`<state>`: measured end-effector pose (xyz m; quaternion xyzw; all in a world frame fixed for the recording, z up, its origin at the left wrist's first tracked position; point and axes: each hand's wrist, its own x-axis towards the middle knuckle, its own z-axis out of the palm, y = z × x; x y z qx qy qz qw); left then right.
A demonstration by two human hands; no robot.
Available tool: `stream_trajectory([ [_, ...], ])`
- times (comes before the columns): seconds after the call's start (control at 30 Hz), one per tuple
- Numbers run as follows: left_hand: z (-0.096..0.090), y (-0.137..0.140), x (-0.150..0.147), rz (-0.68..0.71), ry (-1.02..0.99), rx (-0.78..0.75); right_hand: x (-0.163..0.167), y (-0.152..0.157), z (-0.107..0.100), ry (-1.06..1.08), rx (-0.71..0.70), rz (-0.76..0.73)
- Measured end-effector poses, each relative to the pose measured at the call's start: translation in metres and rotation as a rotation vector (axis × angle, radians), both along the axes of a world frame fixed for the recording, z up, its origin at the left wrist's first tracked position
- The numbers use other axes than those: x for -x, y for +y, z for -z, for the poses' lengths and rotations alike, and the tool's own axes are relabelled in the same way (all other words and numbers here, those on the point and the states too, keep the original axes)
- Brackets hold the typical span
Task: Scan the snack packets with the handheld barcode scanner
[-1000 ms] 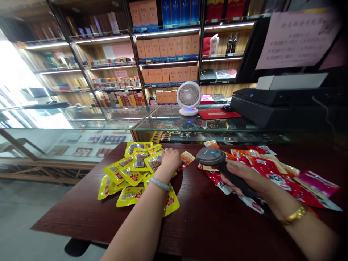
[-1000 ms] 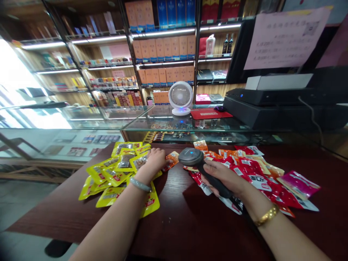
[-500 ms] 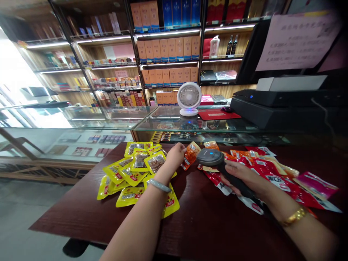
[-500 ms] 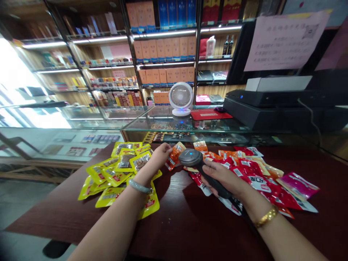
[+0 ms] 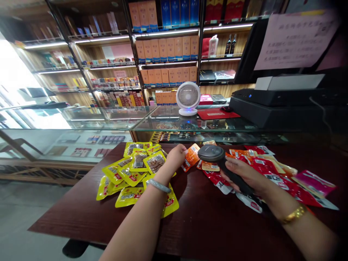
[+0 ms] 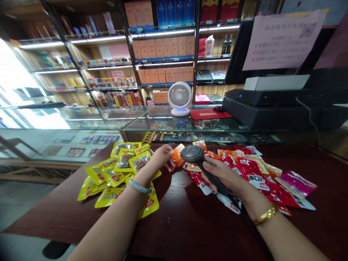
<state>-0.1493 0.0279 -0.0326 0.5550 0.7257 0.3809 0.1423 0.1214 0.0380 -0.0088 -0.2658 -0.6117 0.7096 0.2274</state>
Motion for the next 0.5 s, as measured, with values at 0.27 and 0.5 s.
stream_trajectory([
  [0.27, -0.003, -0.007, -0.034, 0.217, -0.614, 0.125, -0.002, 0.001, 0.002, 0.003, -0.005, -0.036],
  [0.5, -0.009, -0.01, -0.033, 0.555, -0.25, 0.076, -0.003, -0.003, -0.003, -0.011, 0.012, -0.038],
])
